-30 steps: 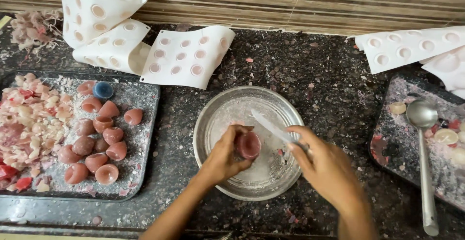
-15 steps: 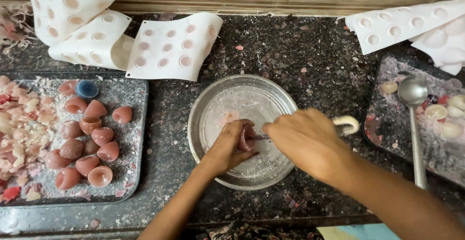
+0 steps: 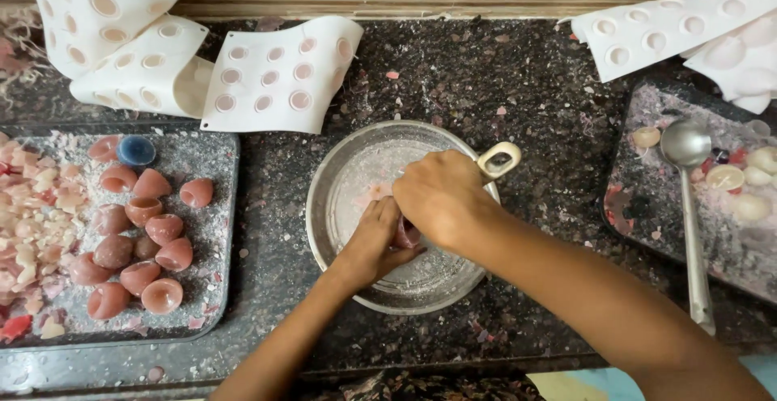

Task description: Sorting, trimming, and preparing small wax pieces for candle or soap making at a production counter.

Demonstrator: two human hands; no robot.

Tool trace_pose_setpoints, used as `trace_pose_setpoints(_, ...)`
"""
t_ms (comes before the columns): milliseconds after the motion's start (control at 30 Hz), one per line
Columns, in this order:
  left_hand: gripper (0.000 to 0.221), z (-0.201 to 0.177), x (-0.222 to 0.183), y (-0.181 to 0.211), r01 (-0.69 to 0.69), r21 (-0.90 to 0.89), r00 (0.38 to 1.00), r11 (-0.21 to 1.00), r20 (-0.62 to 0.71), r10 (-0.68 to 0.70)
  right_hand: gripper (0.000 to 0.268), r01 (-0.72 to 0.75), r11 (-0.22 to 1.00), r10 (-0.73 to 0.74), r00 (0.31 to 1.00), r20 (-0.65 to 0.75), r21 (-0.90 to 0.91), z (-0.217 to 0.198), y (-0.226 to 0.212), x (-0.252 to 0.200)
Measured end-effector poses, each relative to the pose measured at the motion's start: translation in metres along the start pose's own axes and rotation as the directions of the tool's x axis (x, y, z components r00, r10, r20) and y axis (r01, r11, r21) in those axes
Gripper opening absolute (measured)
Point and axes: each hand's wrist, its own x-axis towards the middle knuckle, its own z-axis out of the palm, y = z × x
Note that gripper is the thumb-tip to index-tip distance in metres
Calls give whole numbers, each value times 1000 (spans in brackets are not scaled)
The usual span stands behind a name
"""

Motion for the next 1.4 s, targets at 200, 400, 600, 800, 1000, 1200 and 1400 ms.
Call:
trace_pose_setpoints(200, 55, -1, 2, 0, 23, 49, 1000, 999, -20, -22, 13, 11, 999, -6, 994, -108, 45, 29, 1, -31)
trace_pose_setpoints(400, 81, 3, -1, -5, -2, 127, 998, 992, -57, 10, 22, -43, 978, 73, 987, -140, 204, 115, -1, -65)
trace_pose_setpoints(600, 75, -4, 3, 16, 63, 142, 998, 988, 3, -65, 44, -124, 882, 221, 961, -166, 455, 116, -7, -77)
trace_pose_setpoints(800, 67, -4, -2, 37, 148, -251, 987, 957, -28, -160, 45, -148, 947, 188, 975, -119, 286, 49, 4, -107)
trace_pose_setpoints(1000, 73, -19, -7, 57, -24, -394, 972, 919, -226, -71, 49, -93, 983, 132, 959, -252, 160, -7, -6, -127)
trace_pose_setpoints(1200, 78, -15, -19, 51, -82, -564, 945, 822, -307, -116, 52, -91, 971, 152, 949, -278, 221, -8, -18, -132)
trace_pose_setpoints(1400, 80, -16, -10, 53, -49, -545, 962, 837, -251, -107, 40, -201, 921, 258, 957, -135, 334, 21, -4, -134)
